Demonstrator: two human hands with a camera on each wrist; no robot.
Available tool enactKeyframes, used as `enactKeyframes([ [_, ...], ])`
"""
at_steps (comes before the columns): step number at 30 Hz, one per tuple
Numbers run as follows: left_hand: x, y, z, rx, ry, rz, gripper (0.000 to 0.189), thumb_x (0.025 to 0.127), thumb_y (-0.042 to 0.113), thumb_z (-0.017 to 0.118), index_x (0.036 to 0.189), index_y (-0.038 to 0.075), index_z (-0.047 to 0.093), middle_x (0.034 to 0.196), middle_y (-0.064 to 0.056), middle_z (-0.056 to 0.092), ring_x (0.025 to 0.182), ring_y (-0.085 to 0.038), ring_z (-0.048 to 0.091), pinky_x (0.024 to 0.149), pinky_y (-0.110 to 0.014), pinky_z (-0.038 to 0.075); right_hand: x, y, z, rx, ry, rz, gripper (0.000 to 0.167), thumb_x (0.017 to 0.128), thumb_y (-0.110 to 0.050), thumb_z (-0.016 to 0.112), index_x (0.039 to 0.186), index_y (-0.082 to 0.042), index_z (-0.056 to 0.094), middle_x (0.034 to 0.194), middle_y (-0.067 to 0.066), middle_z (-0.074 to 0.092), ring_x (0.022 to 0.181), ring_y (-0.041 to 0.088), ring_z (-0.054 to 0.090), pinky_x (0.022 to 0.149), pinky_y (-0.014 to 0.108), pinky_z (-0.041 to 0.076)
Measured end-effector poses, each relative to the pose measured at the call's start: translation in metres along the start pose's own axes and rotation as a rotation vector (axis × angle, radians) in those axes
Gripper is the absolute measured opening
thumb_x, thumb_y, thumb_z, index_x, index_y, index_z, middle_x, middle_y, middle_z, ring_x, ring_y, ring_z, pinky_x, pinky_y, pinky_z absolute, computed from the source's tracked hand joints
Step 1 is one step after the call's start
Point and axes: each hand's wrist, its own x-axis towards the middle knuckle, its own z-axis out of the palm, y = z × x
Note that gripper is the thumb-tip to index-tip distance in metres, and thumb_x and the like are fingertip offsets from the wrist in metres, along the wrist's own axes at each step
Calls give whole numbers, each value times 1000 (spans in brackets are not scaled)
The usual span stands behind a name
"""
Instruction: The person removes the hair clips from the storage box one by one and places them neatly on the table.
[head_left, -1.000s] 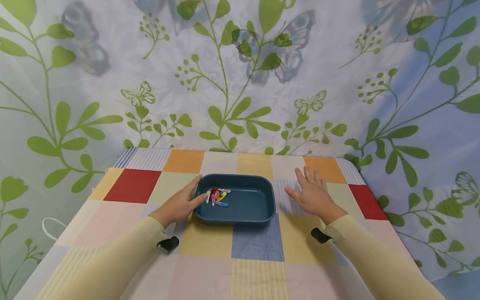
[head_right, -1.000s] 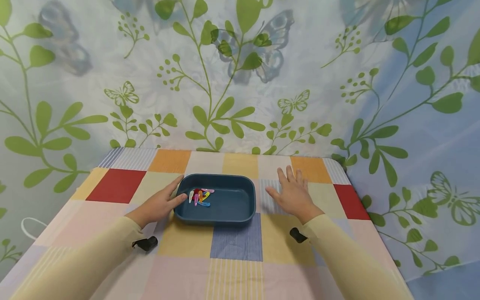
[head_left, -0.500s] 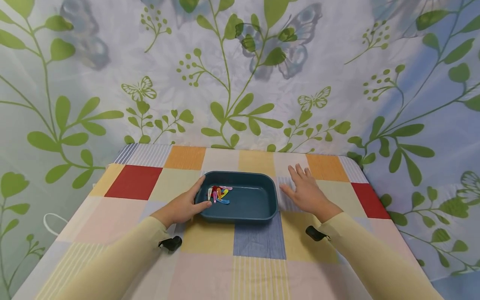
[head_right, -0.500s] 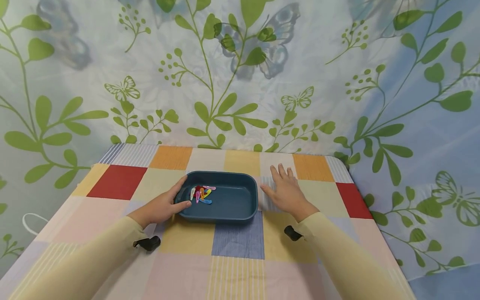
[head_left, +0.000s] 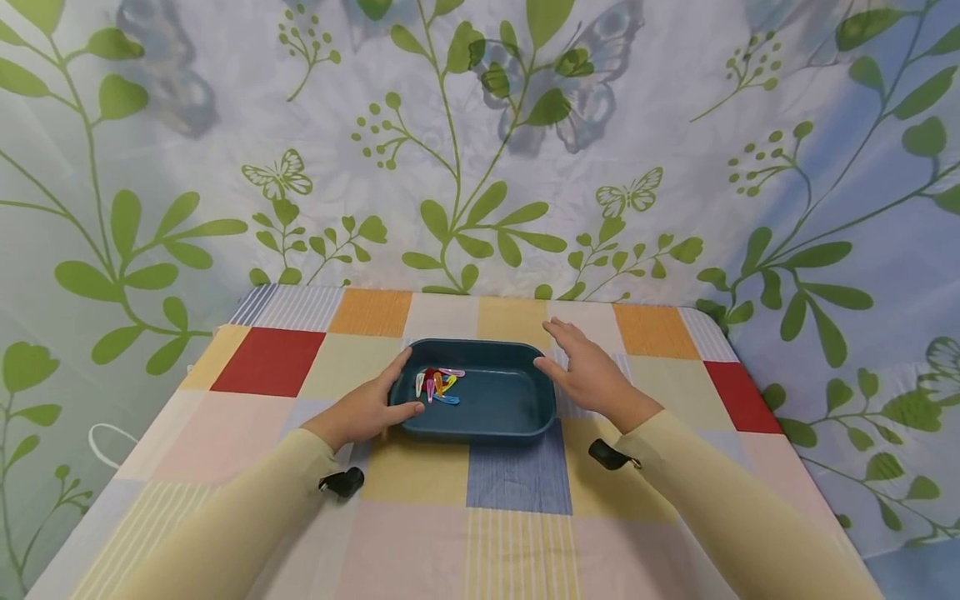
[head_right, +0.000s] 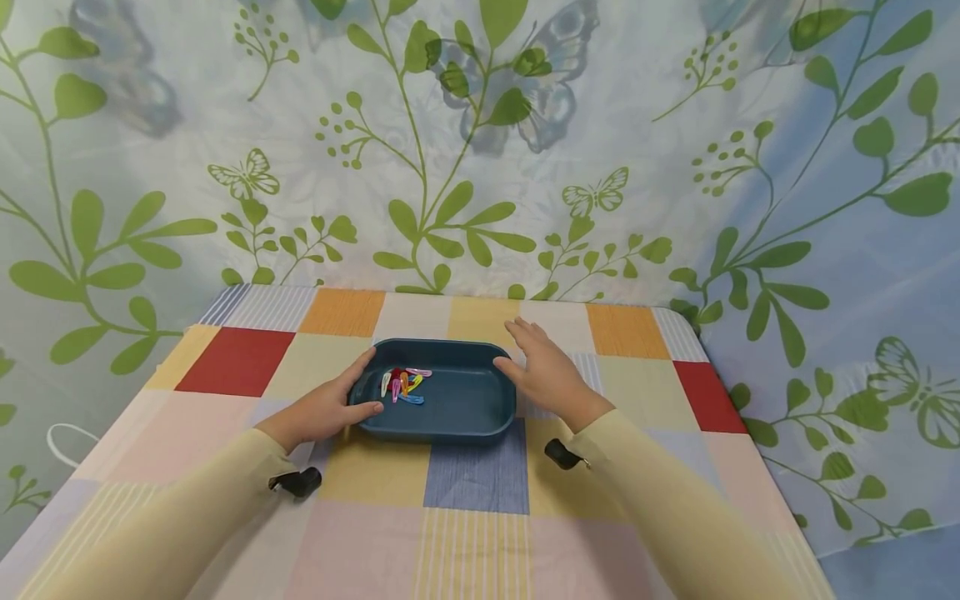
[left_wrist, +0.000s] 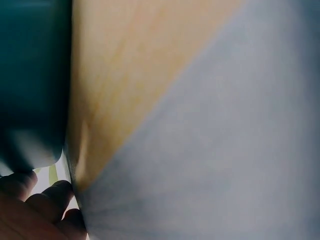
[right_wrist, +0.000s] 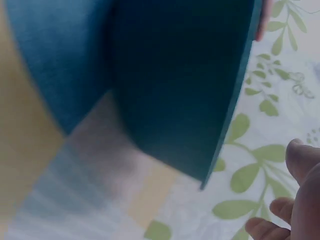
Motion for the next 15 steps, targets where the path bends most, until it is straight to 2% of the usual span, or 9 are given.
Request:
enactKeyframes([
  [6, 0, 1, -2, 2, -3, 2, 105, 96, 54, 72, 171, 34, 1, 176, -13, 20, 158, -42, 30, 123, -67, 31, 13, -26, -3, 5, -11, -43, 65, 106, -35, 64, 161, -8, 42, 166, 17, 43, 153, 39, 42, 122, 58, 39],
  [15, 2, 2, -3, -1, -10, -9, 107, 95, 55, 73, 170, 35, 0, 177, -13, 18, 158, -42, 29, 123, -68, 31, 38, -53, -3, 14, -91, -77, 52, 105, -34, 67, 153, -18, 57, 151, 8, 62, 133, 30, 63, 107, 52, 54],
])
